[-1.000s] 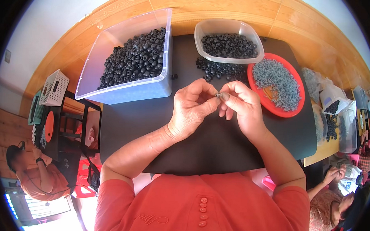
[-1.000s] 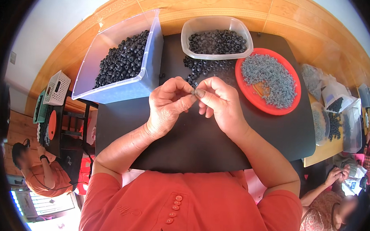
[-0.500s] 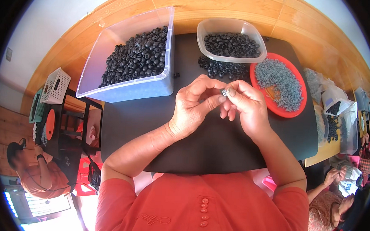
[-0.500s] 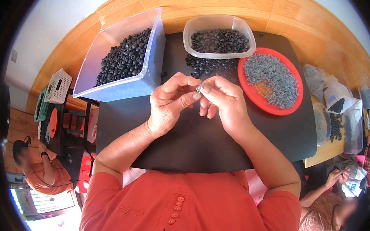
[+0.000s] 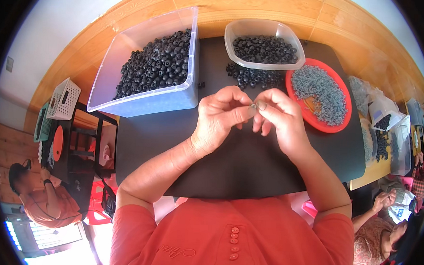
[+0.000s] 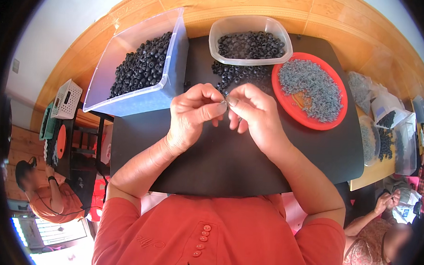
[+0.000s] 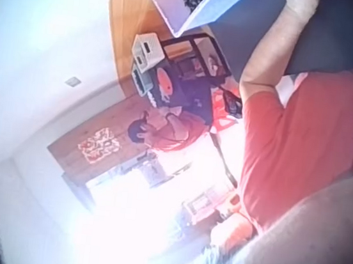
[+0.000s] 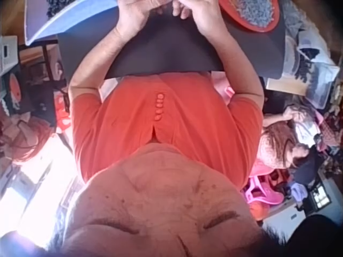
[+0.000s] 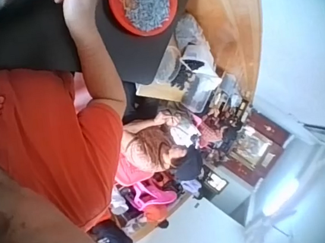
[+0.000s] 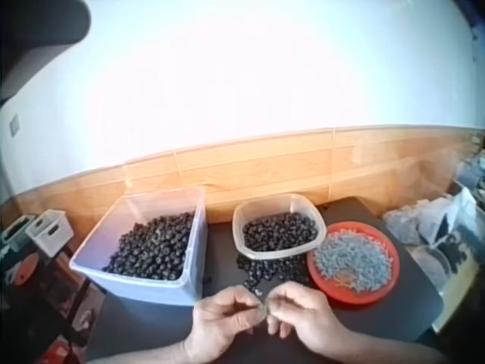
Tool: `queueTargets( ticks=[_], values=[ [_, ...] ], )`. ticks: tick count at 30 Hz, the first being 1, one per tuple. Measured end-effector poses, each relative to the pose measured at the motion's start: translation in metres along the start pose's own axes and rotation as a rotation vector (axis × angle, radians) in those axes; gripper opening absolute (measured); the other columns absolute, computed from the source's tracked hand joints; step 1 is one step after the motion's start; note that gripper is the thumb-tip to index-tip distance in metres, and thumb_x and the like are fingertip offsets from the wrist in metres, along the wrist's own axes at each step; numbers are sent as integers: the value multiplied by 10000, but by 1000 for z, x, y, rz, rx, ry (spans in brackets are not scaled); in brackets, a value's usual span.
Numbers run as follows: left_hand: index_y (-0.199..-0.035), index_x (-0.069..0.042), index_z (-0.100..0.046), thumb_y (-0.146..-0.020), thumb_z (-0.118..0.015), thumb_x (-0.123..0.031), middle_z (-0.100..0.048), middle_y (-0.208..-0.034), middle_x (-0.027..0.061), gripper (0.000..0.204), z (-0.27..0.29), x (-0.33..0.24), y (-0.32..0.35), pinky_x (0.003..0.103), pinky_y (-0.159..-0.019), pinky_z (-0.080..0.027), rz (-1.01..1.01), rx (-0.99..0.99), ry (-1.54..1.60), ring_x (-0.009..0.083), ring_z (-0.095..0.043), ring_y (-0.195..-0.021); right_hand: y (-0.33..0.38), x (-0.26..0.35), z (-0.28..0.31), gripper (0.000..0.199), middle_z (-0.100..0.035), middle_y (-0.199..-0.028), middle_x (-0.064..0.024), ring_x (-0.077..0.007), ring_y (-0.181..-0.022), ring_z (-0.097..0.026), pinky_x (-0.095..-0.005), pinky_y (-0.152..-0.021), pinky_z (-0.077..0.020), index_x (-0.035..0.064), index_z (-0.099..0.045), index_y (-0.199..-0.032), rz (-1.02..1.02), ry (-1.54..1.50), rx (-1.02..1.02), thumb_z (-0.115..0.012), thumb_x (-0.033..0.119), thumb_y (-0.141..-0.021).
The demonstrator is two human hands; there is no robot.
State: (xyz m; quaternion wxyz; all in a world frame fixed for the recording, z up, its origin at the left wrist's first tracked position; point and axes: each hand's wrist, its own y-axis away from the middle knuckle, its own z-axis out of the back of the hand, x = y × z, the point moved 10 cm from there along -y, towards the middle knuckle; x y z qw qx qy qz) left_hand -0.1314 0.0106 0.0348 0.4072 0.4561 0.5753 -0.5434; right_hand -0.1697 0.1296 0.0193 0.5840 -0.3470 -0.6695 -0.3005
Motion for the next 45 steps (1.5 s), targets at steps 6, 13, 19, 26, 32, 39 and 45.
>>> queueTargets(
  ticks=[6,13,19,26,32,39,45],
  values=[
    [-902,6,-628,-861,-706,-69,-647,-761,80,116,1,32,-2,285,-529,-502,339,-87,431,163,-623,-623,13,41,-15,157,-617,-943,-81,-131,-800,-641,-255,-698,-520,-32,-578,-1076,490,230,80,-585,-44,-920],
    [-922,38,-620,-866,-664,-67,-649,-761,118,127,-6,38,0,305,-513,-497,391,-27,543,207,-632,-616,16,44,-12,105,-609,-892,-79,-135,-809,-642,-264,-702,-521,-38,-573,-1036,607,433,25,-568,-52,-932],
    [-960,60,-618,-861,-600,-45,-643,-783,138,146,-3,38,-1,347,-517,-489,390,-29,469,243,-621,-623,16,50,-9,108,-608,-887,-69,-121,-787,-631,-255,-678,-506,-32,-589,-1025,591,497,-20,-590,-52,-919],
    [-910,52,-627,-834,-637,-49,-639,-737,116,126,0,42,4,297,-489,-485,415,-145,491,195,-620,-585,15,44,-16,184,-610,-883,-86,-144,-762,-637,-261,-621,-505,-28,-594,-1026,563,477,1,-636,-83,-856],
    [-899,51,-628,-819,-646,-60,-631,-723,110,138,-2,46,5,291,-482,-476,440,-126,448,195,-615,-567,19,45,-15,192,-587,-860,-111,-185,-732,-646,-280,-602,-501,-35,-576,-1011,729,702,-41,-621,-104,-837],
    [-882,49,-624,-814,-633,-64,-627,-720,113,133,-2,47,6,295,-480,-474,438,-118,449,203,-618,-568,21,49,-19,195,-564,-839,-113,-199,-698,-627,-292,-595,-487,-35,-574,-1003,736,679,-3,-594,-125,-831],
    [-884,45,-624,-813,-629,-73,-618,-714,114,137,-7,49,6,301,-475,-474,483,-91,520,207,-610,-563,22,51,-21,194,-556,-819,-113,-206,-671,-598,-295,-582,-473,-39,-584,-988,753,693,1,-590,-134,-819]
  ],
)
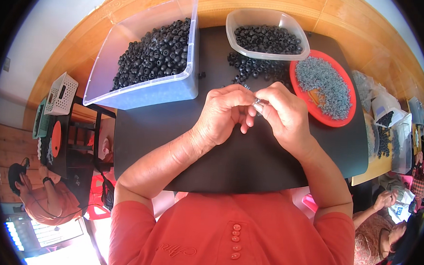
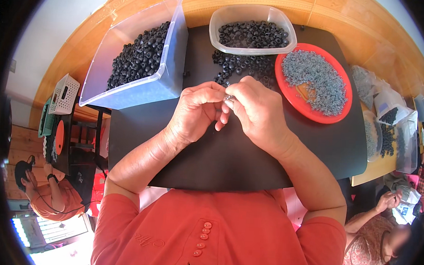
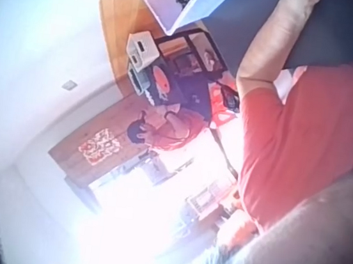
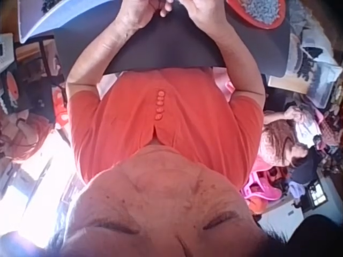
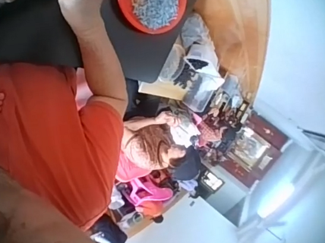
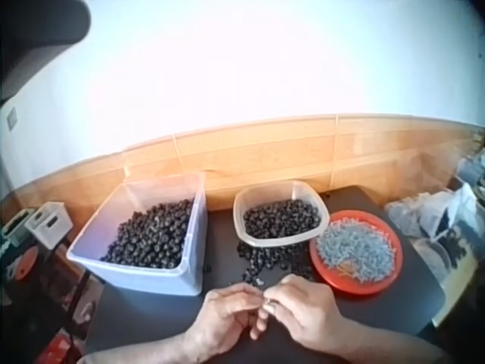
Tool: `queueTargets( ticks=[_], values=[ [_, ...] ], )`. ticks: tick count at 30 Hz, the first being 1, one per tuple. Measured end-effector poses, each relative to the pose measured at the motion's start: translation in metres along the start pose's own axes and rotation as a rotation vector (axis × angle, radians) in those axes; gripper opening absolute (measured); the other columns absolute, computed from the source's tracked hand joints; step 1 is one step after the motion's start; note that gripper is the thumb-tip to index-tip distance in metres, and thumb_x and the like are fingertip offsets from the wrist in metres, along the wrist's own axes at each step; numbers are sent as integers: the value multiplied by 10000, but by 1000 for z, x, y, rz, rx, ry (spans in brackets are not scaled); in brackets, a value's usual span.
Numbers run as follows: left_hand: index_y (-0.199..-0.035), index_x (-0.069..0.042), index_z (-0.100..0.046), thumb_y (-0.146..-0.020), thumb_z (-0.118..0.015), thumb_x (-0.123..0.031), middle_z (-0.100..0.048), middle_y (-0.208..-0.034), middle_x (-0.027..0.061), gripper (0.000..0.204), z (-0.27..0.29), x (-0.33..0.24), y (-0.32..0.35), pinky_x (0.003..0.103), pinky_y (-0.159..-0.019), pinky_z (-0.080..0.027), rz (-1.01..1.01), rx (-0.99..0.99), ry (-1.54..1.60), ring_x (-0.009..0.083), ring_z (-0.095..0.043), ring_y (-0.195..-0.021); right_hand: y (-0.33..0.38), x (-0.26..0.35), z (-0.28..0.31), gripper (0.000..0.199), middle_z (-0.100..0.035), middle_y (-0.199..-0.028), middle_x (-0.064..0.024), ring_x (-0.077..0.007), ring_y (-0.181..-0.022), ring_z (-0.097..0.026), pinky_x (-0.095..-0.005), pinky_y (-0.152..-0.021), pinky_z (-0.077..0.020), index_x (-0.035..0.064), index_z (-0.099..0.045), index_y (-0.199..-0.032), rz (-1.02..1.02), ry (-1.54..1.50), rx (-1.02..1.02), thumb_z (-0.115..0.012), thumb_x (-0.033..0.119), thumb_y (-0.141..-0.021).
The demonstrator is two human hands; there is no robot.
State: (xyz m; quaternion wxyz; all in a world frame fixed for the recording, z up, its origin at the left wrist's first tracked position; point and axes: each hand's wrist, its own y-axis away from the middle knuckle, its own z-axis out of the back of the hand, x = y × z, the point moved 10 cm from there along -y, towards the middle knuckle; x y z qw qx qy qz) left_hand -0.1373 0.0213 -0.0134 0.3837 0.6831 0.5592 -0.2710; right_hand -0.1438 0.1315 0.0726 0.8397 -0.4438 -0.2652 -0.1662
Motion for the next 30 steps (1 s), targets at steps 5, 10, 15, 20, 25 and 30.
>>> queueTargets(
  ticks=[5,10,15,20,25,30],
  values=[
    [-885,39,-627,-828,-626,-78,-622,-712,115,130,4,-2,-1,304,-464,-474,7,-39,-94,206,-607,-551,-1,-2,2,201,-561,-809,-109,-199,-664,-590,-289,-577,-466,-37,-596,-995,5,29,2,-582,-143,-825],
    [-899,41,-628,-840,-631,-84,-628,-717,115,138,6,-1,-1,299,-457,-474,-8,-37,-81,201,-609,-550,-2,-2,2,187,-565,-810,-105,-190,-661,-580,-282,-568,-452,-36,-610,-997,5,17,-8,-581,-139,-843],
    [-938,52,-616,-854,-604,-70,-632,-753,135,149,4,1,-2,342,-496,-463,4,-25,-99,236,-601,-585,-3,-5,3,161,-565,-799,-100,-181,-656,-575,-278,-571,-447,-37,-610,-989,-9,3,-1,-598,-122,-853],
    [-922,40,-618,-834,-636,-91,-629,-730,124,158,0,5,-1,306,-457,-466,21,12,9,213,-606,-561,-2,-8,2,143,-564,-790,-96,-180,-654,-575,-281,-573,-448,-39,-609,-985,-28,-51,-2,-612,-106,-859],
    [-887,26,-619,-826,-625,-92,-618,-700,121,133,5,3,-1,311,-463,-451,-4,-11,-35,216,-592,-547,-3,-4,0,194,-566,-794,-101,-186,-658,-579,-282,-571,-453,-38,-608,-1012,-40,5,15,-597,-128,-841],
    [-830,23,-647,-813,-656,-90,-616,-676,87,115,6,-9,0,264,-438,-450,-70,-62,-176,159,-579,-517,-5,4,2,219,-564,-808,-108,-192,-660,-576,-284,-572,-453,-40,-604,-1022,44,14,10,-573,-143,-831]
  ],
)
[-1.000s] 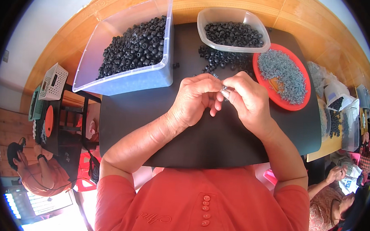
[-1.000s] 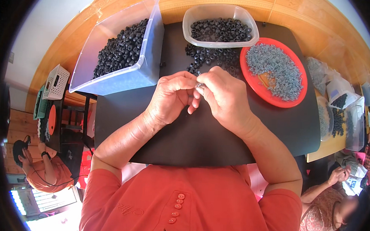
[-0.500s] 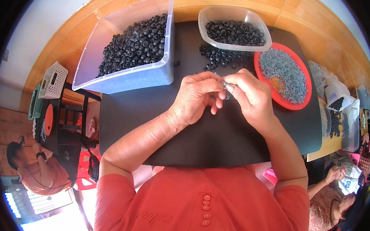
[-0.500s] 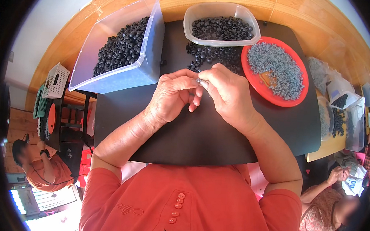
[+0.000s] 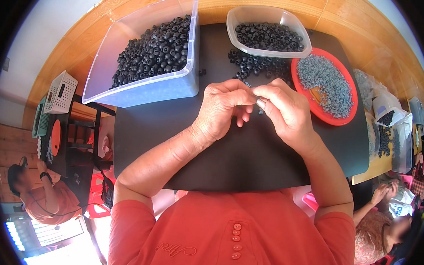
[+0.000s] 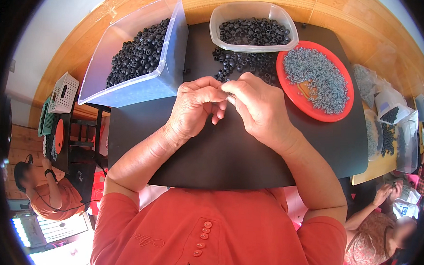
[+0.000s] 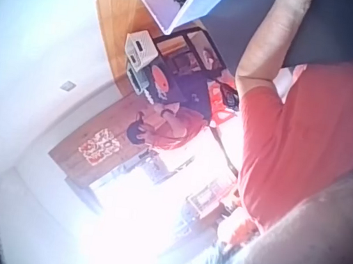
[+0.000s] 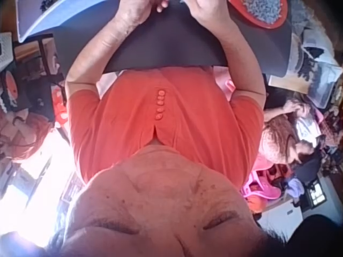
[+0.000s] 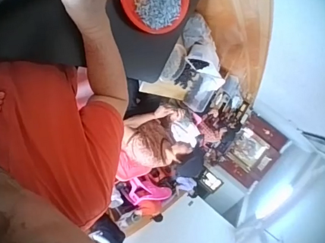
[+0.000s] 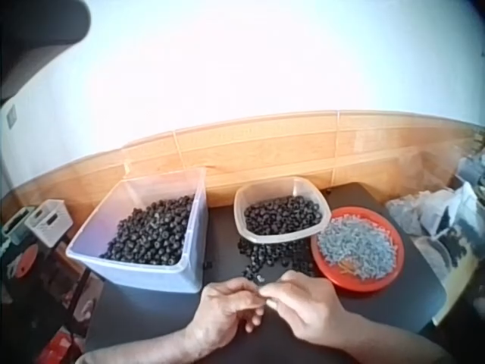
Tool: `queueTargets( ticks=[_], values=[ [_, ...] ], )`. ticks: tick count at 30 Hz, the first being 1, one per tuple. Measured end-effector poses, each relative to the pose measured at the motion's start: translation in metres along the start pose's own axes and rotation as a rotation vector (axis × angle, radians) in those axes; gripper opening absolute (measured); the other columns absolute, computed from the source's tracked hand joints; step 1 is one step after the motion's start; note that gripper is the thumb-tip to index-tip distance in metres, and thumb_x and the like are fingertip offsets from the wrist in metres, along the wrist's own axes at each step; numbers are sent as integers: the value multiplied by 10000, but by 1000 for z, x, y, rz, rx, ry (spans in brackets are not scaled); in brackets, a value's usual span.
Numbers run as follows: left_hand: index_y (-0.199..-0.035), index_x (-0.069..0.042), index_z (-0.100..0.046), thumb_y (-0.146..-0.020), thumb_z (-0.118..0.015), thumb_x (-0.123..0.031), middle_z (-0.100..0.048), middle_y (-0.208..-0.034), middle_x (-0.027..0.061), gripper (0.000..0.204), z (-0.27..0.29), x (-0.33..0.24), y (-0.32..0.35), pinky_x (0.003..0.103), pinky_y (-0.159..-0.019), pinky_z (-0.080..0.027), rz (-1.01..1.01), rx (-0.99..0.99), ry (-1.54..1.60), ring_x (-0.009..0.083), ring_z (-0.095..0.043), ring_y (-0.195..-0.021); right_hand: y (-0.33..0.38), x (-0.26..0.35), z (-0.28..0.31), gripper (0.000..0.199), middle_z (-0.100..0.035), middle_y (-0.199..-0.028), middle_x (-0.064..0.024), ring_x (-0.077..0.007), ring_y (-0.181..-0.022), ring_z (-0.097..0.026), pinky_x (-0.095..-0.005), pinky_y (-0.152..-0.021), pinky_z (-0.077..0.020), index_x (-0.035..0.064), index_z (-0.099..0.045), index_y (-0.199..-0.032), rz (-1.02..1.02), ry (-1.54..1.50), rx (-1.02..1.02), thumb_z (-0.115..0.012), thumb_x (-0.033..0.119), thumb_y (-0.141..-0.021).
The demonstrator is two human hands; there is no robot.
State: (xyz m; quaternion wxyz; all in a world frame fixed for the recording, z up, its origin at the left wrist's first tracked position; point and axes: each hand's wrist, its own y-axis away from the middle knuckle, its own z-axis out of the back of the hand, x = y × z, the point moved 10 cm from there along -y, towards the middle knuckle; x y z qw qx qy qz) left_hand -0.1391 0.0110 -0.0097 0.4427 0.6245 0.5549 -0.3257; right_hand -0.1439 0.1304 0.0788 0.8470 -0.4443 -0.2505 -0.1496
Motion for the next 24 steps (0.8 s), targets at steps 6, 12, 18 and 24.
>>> queueTargets(
  ticks=[6,12,18,24],
  values=[
    [-873,24,-654,-857,-643,-106,-629,-697,84,131,-3,-3,1,260,-493,-456,-27,20,-164,153,-594,-562,0,-6,1,204,-559,-813,-113,-200,-653,-570,-297,-575,-455,-38,-590,-983,-29,25,31,-558,-156,-820],
    [-860,23,-666,-850,-642,-96,-629,-701,72,122,2,-5,3,248,-493,-445,-75,-64,-248,135,-579,-564,1,-2,-3,234,-560,-812,-125,-252,-652,-579,-325,-571,-461,-23,-586,-990,4,144,20,-580,-151,-794],
    [-814,10,-669,-825,-659,-65,-631,-705,53,76,5,-6,6,240,-496,-441,-124,-110,-270,116,-568,-563,2,7,-7,299,-568,-810,-131,-282,-661,-591,-354,-566,-473,-10,-590,-1020,50,330,-1,-592,-143,-752],
    [-790,0,-652,-824,-654,-47,-622,-698,43,58,3,-13,14,236,-493,-439,-203,-174,-304,107,-558,-557,6,15,-13,356,-565,-812,-122,-279,-682,-581,-362,-559,-475,-21,-589,-1028,101,453,-15,-614,-112,-685]
  ],
)
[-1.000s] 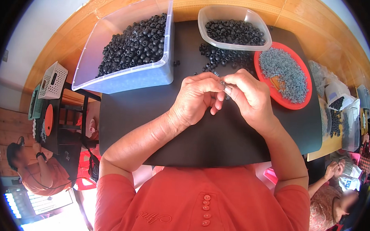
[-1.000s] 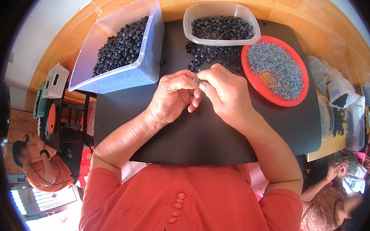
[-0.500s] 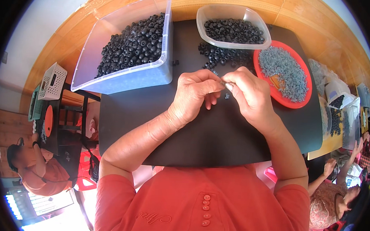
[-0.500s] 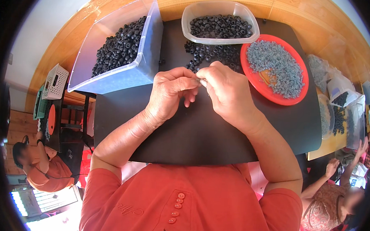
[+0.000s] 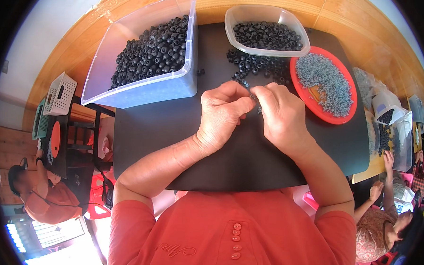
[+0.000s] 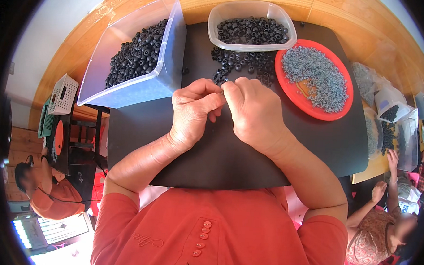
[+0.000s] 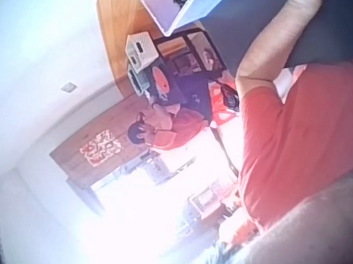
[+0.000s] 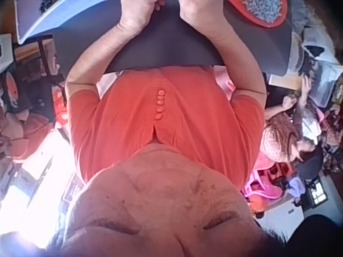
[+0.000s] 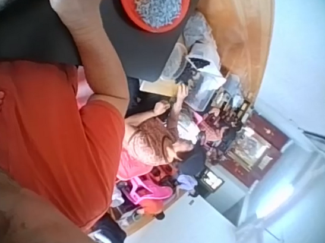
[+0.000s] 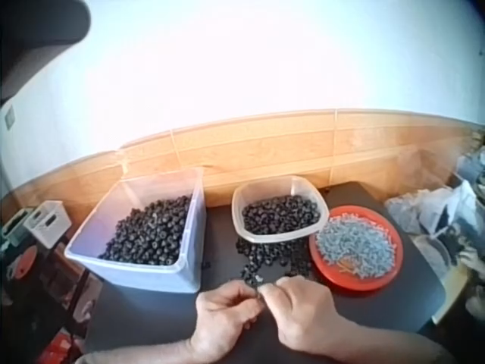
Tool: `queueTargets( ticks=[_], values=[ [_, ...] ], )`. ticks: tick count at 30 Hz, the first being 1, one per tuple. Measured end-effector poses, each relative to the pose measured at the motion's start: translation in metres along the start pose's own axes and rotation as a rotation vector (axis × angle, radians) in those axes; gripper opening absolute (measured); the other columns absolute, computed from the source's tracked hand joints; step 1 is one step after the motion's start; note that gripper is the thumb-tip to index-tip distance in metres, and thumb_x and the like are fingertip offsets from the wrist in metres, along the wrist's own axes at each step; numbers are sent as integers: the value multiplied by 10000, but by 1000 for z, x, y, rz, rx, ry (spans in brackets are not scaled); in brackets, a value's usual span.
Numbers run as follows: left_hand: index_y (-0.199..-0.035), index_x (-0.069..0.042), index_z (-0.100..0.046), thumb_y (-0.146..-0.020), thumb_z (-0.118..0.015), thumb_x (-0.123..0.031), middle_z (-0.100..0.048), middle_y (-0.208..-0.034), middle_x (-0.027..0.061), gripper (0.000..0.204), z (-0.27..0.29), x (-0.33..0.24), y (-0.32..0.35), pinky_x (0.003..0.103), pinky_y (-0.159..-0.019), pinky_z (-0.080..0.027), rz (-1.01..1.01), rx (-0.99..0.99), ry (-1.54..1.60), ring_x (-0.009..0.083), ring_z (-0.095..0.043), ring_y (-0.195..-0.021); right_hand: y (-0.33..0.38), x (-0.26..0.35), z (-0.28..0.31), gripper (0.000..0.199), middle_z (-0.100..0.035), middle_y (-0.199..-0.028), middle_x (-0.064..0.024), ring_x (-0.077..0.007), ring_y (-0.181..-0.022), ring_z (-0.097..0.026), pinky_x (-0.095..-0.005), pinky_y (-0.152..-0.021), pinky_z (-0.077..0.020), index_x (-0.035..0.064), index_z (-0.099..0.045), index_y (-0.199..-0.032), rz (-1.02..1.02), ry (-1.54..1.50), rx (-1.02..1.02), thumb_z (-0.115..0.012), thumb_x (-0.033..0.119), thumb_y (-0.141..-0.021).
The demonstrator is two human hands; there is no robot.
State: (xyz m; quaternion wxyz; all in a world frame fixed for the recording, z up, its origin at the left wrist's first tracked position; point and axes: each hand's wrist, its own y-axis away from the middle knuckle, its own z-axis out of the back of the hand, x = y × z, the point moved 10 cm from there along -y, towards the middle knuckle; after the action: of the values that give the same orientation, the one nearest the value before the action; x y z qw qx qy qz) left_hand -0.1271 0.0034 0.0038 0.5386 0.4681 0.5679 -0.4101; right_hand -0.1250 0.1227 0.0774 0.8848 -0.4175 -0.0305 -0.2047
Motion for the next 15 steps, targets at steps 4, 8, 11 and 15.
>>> queueTargets(
  ticks=[4,8,11,15],
  values=[
    [-782,3,-649,-803,-651,-74,-613,-670,61,80,0,3,1,248,-470,-433,63,-10,46,125,-555,-535,0,4,-2,380,-560,-818,-118,-280,-693,-575,-362,-550,-470,-23,-587,-1027,3,83,-1,-615,-104,-657],
    [-786,11,-648,-805,-636,-141,-587,-644,98,153,-16,32,2,304,-457,-441,341,156,465,192,-565,-523,1,2,-2,383,-559,-811,-118,-282,-675,-571,-365,-539,-460,-22,-585,-1022,16,55,-16,-597,-120,-653],
    [-791,6,-649,-832,-634,-166,-594,-675,105,178,-25,35,3,321,-480,-448,422,222,524,213,-580,-556,1,-4,-2,380,-558,-804,-121,-285,-652,-566,-370,-533,-454,-21,-581,-1016,9,-18,-35,-579,-137,-654],
    [-819,-10,-644,-880,-627,-190,-607,-711,96,191,-15,22,-3,330,-523,-444,341,158,414,212,-578,-595,-2,-3,4,359,-554,-796,-123,-286,-635,-559,-370,-529,-448,-18,-578,-990,45,-1,-70,-566,-151,-656]
  ],
)
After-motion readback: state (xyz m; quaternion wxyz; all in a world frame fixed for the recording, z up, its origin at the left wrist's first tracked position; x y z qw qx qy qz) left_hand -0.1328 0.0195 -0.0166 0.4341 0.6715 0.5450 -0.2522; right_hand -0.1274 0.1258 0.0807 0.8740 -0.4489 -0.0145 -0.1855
